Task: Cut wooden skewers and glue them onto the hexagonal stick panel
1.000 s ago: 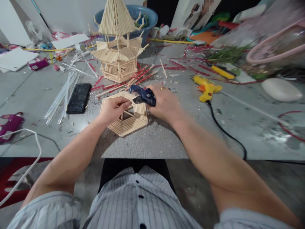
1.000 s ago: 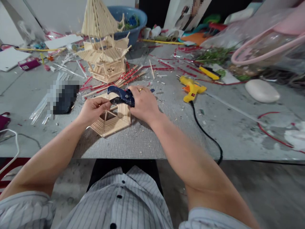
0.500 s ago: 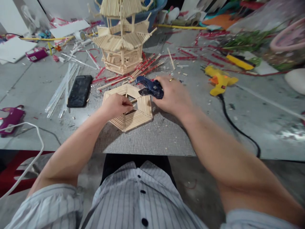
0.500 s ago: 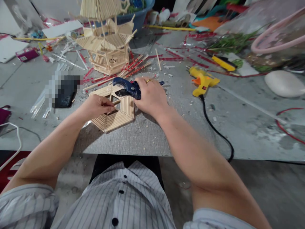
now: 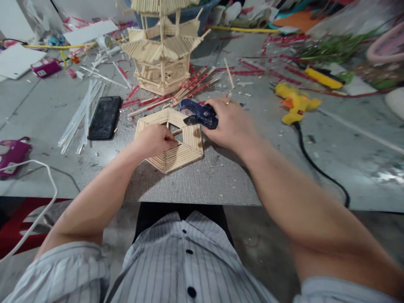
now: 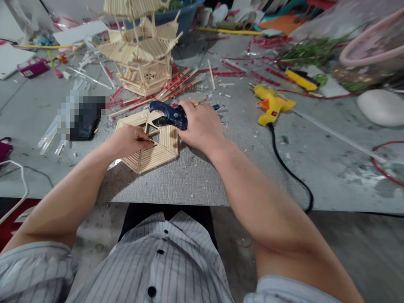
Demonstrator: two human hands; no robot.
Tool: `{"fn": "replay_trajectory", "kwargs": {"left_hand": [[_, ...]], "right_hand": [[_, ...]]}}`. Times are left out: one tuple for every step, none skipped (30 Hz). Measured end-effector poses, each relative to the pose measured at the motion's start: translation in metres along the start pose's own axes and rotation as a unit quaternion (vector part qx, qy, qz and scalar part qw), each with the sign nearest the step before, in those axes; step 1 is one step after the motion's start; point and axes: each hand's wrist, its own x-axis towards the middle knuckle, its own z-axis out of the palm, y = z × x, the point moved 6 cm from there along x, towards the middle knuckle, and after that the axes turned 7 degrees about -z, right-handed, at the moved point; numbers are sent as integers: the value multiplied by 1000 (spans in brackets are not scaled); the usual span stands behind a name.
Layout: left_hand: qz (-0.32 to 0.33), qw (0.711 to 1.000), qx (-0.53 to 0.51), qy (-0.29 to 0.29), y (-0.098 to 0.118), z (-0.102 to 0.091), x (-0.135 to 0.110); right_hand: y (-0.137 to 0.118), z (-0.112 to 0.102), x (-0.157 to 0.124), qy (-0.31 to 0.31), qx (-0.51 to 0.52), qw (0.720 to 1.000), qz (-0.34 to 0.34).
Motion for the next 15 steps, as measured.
{"fn": "replay_trajectory", "kwargs": {"left_hand": [[-4,1000,0,-2,-1,1,0],[-9,1000,-2,-3,-1,1,0],[-17,1000,-5,-3,-2,2,0],[-26,1000,-8,-2,-3,2,0],[-33,999,-9,-1,-3,2,0],[-38,999,-8,0,-3,2,0],[-39,999,-6,2,-3,2,0],[-38,999,-3,2,-3,2,0],[-36,999,0,1,-3,2,0],[-35,999,4,0,-2,2,0],[-34,999,8,0,-2,2,0],[-34,999,10,0,-2,2,0],[-36,999,13,1,-1,2,0],[-38,999,14,3,-1,2,0],[-39,999,15,5,-1,2,0]], "right_hand": [[0,0,0,1,-1,1000,-1],[0,0,0,3,-1,1000,-2],[0,0,0,5,0,1000,-3],[0,0,0,6,1,1000,-5],[0,0,-1,7,2,1000,-7],[0,0,-1,8,3,1000,-8],[-1,0,-1,9,4,1000,-9],[-1,0,-1,9,4,1000,-8],[-1,0,-1,10,3,1000,-7],[-1,-1,-1,11,2,1000,-5],[-1,-1,-1,13,2,1000,-4],[-1,-1,-1,15,2,1000,-4],[-1,-1,-1,17,3,1000,-6],[-1,-1,-1,20,5,1000,-9],[-1,0,-1,22,7,1000,-12]]}}
